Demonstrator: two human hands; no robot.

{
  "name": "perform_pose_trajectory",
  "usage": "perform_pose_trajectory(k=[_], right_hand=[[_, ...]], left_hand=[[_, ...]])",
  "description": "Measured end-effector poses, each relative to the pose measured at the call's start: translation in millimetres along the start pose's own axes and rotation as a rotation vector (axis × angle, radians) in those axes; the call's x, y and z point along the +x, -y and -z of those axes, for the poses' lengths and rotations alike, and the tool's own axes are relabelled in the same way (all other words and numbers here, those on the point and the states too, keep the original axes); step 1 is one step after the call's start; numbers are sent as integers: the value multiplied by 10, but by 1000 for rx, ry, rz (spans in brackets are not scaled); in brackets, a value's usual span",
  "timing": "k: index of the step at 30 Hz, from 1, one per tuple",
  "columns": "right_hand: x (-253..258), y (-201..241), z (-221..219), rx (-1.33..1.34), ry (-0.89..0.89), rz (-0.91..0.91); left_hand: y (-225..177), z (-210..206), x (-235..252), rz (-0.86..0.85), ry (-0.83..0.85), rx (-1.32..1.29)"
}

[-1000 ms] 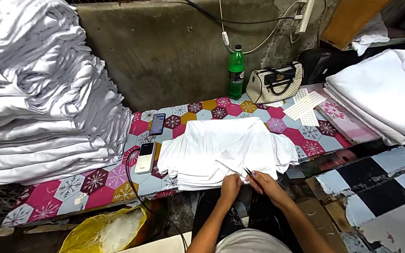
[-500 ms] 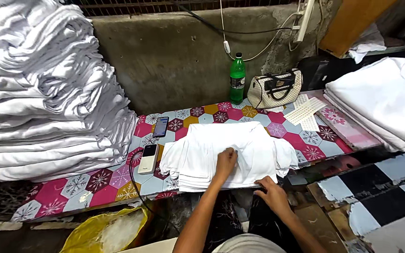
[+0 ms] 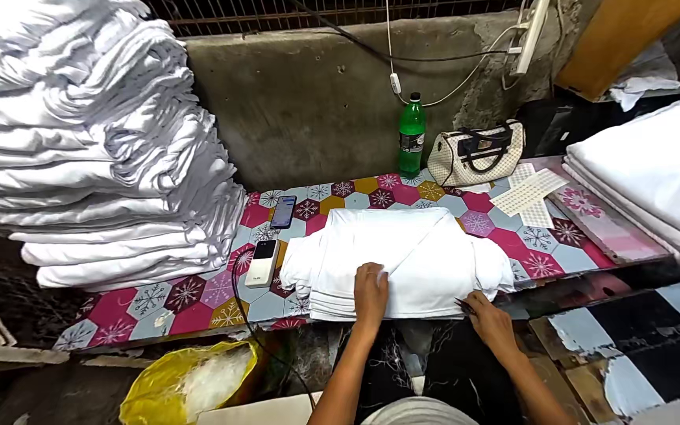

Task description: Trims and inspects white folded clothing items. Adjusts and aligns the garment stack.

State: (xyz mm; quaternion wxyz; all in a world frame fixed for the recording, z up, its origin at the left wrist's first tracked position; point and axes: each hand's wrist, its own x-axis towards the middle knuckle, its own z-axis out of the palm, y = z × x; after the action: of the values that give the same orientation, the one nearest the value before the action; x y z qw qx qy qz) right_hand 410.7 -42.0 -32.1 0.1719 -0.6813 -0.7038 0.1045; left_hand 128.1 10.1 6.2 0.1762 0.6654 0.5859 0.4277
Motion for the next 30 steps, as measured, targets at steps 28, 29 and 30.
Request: perform_pose_trajectory(k=[28,29,30], right_hand=[[32,727,75,61,204,-34],[-17,757,89,90,353,-54],[-42,762,96,135,431,-68]], left_hand=[[107,27,338,-7,-34,154],[215,115,338,106,-9,157],[268,178,313,163,-14,138]])
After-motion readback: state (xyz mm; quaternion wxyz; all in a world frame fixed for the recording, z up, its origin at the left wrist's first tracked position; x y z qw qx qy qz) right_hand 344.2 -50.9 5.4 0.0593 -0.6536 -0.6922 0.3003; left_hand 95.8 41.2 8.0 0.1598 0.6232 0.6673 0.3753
